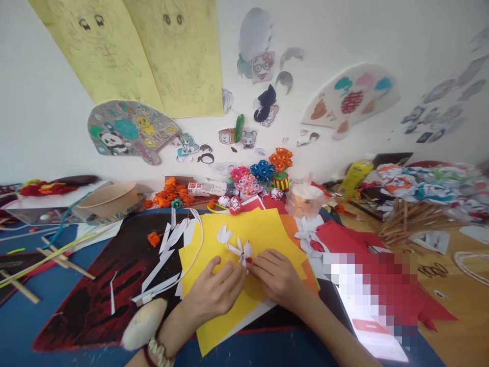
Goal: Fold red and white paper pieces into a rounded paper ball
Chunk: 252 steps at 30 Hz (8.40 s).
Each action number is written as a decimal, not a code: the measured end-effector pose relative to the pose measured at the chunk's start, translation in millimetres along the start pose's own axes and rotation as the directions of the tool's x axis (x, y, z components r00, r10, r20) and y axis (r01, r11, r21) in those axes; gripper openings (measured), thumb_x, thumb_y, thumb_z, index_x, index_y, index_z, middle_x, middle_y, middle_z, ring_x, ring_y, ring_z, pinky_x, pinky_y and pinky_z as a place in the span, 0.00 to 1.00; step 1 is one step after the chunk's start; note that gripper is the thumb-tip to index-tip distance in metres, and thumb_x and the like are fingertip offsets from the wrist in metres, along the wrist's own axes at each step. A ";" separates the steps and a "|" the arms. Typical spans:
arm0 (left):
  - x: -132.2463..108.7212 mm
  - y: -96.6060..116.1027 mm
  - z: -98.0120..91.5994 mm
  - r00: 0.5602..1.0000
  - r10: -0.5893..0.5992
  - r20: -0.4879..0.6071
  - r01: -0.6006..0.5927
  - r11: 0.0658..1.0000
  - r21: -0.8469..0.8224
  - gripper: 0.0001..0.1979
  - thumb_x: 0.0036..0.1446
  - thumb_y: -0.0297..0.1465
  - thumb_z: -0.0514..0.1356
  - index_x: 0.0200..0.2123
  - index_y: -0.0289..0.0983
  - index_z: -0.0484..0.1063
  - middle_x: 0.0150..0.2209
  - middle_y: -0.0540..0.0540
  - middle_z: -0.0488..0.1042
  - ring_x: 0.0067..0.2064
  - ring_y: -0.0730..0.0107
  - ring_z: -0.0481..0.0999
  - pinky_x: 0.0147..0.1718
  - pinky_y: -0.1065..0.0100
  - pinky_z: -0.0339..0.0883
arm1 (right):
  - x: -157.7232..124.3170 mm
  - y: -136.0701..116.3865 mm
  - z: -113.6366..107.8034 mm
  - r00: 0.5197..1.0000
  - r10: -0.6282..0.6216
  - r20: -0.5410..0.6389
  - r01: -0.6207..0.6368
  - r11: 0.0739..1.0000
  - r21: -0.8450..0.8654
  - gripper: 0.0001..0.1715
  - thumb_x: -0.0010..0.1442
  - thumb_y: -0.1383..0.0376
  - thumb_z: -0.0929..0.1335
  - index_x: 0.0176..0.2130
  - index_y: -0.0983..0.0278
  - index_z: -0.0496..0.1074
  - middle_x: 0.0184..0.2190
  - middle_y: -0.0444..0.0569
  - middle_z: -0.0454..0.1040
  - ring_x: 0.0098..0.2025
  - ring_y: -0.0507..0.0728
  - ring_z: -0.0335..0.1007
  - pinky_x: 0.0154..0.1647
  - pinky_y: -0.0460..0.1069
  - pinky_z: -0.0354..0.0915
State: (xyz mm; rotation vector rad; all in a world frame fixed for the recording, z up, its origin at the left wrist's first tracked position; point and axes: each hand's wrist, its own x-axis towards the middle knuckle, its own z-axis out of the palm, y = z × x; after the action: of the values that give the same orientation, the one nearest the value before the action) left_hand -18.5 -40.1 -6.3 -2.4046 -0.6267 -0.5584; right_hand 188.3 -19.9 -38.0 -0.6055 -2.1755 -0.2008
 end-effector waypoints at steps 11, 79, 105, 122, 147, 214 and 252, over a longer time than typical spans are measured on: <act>11.0 0.5 6.8 0.989 -0.131 0.071 0.141 0.977 -0.159 0.15 0.69 0.24 0.47 0.33 0.36 0.71 0.30 0.49 0.73 0.34 0.68 0.67 0.40 0.60 0.55 | -0.9 1.1 0.7 0.992 -0.037 0.118 0.042 0.998 -0.040 0.21 0.67 0.76 0.56 0.32 0.68 0.73 0.30 0.53 0.75 0.32 0.56 0.66 0.36 0.51 0.65; 38.7 -1.0 9.4 0.743 -0.572 0.349 0.653 0.501 -0.568 0.09 0.66 0.31 0.53 0.33 0.39 0.69 0.32 0.50 0.74 0.37 0.66 0.68 0.39 0.62 0.55 | 11.7 -9.3 -19.1 0.923 0.380 -0.056 -0.383 0.923 -0.046 0.12 0.65 0.57 0.67 0.35 0.63 0.71 0.31 0.49 0.73 0.34 0.58 0.66 0.36 0.52 0.60; 44.4 -6.5 8.6 0.448 -0.662 0.601 0.725 -0.125 -0.678 0.12 0.55 0.39 0.59 0.27 0.37 0.75 0.27 0.48 0.75 0.30 0.67 0.69 0.32 0.67 0.60 | 15.1 -10.9 -22.2 0.985 0.150 -0.086 -0.157 0.984 -0.086 0.11 0.66 0.75 0.62 0.33 0.65 0.68 0.24 0.48 0.73 0.26 0.54 0.65 0.27 0.48 0.60; 39.0 -6.6 18.2 0.429 -0.669 0.607 0.731 -0.137 -0.668 0.16 0.56 0.43 0.58 0.28 0.36 0.75 0.26 0.48 0.72 0.28 0.69 0.66 0.29 0.69 0.59 | 8.0 -11.0 -12.5 0.988 0.127 -0.086 -0.139 0.980 -0.142 0.13 0.65 0.75 0.62 0.30 0.64 0.66 0.21 0.46 0.70 0.23 0.54 0.64 0.26 0.49 0.59; 23.1 -34.0 -5.9 0.795 -0.447 0.410 0.583 0.375 -0.721 0.11 0.58 0.33 0.64 0.45 0.43 0.74 0.43 0.46 0.78 0.46 0.61 0.74 0.46 0.60 0.67 | 2.7 2.7 -6.6 0.566 0.787 0.246 -0.671 0.266 0.692 0.17 0.60 0.51 0.68 0.31 0.63 0.74 0.27 0.47 0.77 0.31 0.56 0.75 0.34 0.49 0.70; 24.1 0.2 8.6 0.936 -0.330 0.125 0.352 0.854 -0.384 0.11 0.68 0.30 0.51 0.36 0.35 0.72 0.29 0.46 0.75 0.31 0.66 0.73 0.29 0.66 0.65 | -0.8 -7.0 -6.8 0.881 0.463 0.098 -0.466 0.813 0.348 0.17 0.67 0.55 0.64 0.36 0.64 0.75 0.32 0.50 0.78 0.34 0.56 0.74 0.34 0.48 0.68; 23.0 -4.8 4.9 0.989 -0.107 0.099 0.127 0.965 -0.231 0.13 0.69 0.24 0.47 0.43 0.32 0.71 0.33 0.43 0.77 0.34 0.63 0.76 0.30 0.63 0.68 | -6.3 5.6 -5.4 0.993 0.070 0.092 -0.060 0.993 -0.100 0.15 0.67 0.74 0.61 0.36 0.68 0.76 0.28 0.51 0.76 0.29 0.55 0.72 0.29 0.49 0.66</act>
State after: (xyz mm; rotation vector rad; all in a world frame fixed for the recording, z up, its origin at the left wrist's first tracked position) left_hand -1.4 -26.6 4.0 -2.6395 -0.7819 -0.6127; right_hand 198.1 -19.1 -39.8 -0.7537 -2.2435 -0.2489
